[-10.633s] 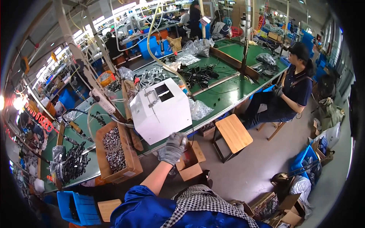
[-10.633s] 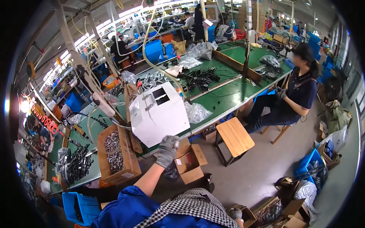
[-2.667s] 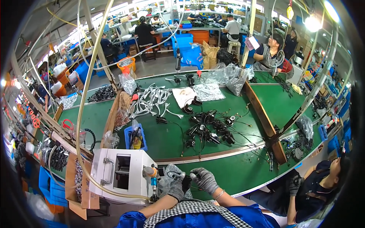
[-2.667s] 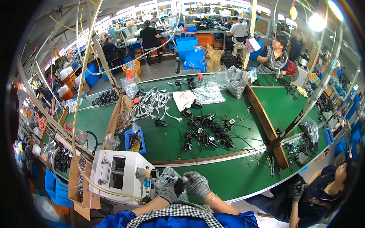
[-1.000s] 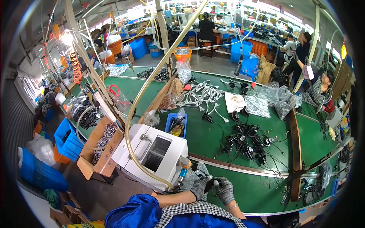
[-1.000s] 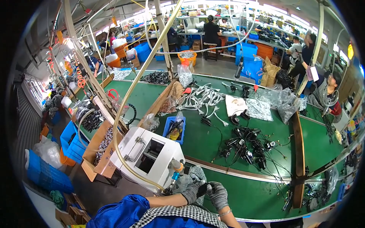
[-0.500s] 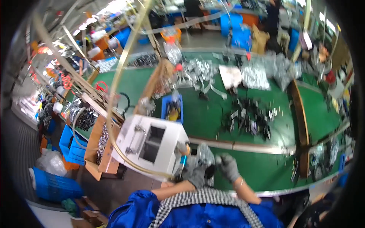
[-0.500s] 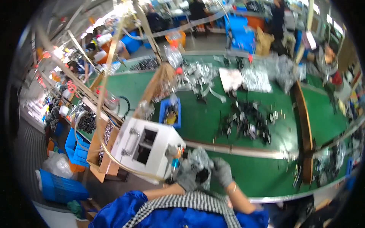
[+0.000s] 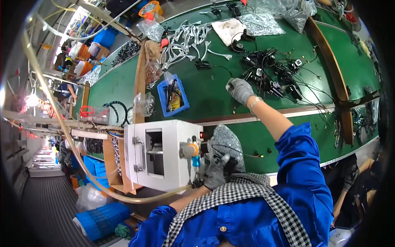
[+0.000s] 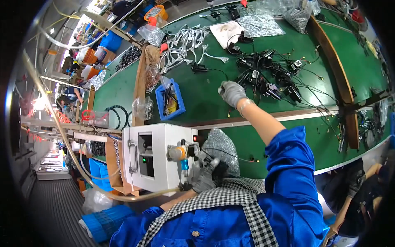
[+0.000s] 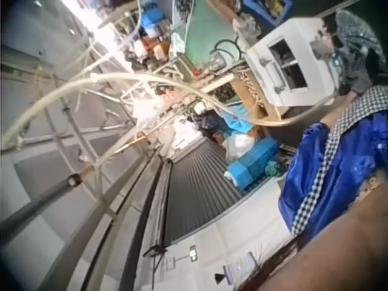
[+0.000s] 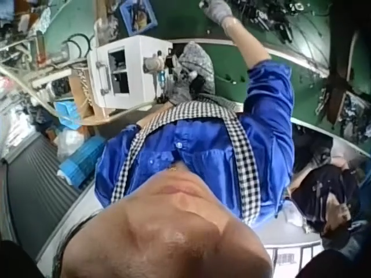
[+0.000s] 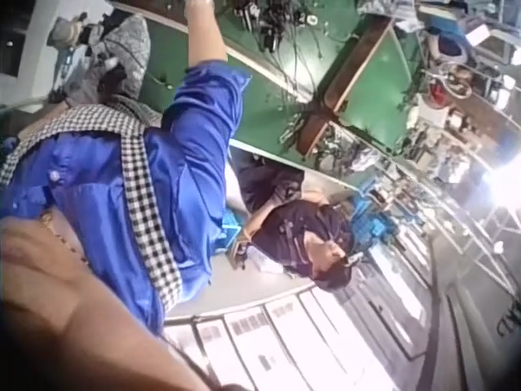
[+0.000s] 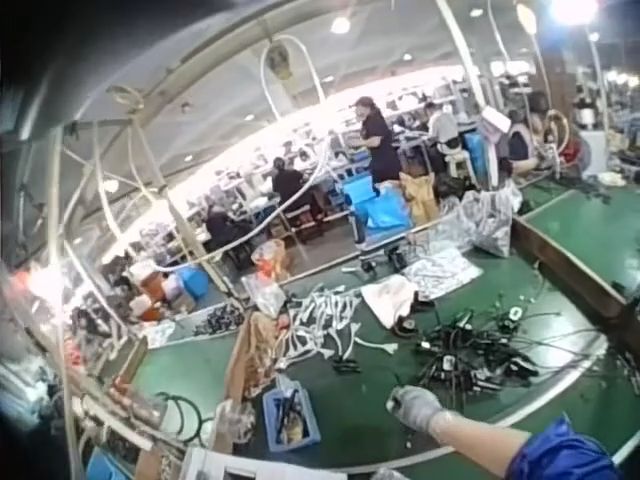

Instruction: Scooping small metal components and assembling them onto frames using an electric screwdriver.

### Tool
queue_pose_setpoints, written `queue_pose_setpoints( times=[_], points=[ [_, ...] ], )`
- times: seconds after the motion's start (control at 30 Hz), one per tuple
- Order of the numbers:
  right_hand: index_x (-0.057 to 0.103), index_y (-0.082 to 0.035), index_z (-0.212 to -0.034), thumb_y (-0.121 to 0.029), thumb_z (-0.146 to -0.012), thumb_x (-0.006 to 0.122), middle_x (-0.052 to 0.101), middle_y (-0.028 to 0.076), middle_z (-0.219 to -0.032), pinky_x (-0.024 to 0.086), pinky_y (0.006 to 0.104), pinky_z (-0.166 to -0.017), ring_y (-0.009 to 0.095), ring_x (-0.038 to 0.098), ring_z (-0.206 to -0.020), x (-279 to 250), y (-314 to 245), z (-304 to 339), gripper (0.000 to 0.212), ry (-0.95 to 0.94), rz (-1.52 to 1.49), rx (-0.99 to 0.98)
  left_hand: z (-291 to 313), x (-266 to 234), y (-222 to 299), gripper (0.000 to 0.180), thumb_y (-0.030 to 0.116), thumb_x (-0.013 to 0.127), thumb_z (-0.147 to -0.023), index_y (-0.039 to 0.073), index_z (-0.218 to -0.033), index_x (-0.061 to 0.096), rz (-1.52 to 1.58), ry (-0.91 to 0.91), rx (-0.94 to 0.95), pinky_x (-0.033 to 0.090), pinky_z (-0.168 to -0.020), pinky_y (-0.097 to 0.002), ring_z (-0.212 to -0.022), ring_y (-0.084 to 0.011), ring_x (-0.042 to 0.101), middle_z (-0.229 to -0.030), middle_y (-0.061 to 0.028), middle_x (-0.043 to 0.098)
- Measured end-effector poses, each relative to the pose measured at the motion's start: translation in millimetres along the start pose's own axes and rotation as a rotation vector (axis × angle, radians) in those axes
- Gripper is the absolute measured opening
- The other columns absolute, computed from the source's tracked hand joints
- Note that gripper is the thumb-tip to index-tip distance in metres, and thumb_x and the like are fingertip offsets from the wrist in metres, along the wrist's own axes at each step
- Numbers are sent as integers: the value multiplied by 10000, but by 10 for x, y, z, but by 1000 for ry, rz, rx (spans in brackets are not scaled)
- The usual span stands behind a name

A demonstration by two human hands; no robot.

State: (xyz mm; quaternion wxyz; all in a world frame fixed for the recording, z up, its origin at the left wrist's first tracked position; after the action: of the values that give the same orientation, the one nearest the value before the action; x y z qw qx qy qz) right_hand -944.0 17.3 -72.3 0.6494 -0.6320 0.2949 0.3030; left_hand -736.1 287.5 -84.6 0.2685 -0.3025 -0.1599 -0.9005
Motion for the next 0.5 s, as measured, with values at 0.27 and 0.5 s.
queue_pose_setpoints(
  times=[0.27, 0.5],
  points=[
    [591, -96, -1020, -186, -837, 531, 616, 152, -1030, 491, 423, -800, 333, 601, -947, 300, 472, -1651, 212, 41, 221, 226, -161, 130, 17, 396, 300, 640, -856, 53, -1147, 538, -351, 228, 358, 528, -772, -344, -914, -208, 597, -1002, -65, 606],
    [554, -114, -1099, -115, -891, 403, 558, 123, -1171, 492, 397, -834, 288, 580, -1050, 365, 441, -1952, 257, -8, 314, 147, -378, 329, 669, 340, 292, 621, -862, 78, -1112, 536, -407, 180, 544, 504, -765, -342, -882, -195, 569, -957, -45, 578]
  ],
)
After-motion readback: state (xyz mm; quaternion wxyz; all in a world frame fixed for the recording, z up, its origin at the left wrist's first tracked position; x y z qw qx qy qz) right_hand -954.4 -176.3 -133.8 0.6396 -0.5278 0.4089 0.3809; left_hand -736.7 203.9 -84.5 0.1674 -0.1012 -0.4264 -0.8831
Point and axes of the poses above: each hand's wrist, its own z-axis away from the middle knuckle, its own x-axis out of the palm, y = z × x, the point moved 2 cm from there along -z, towards the middle knuckle
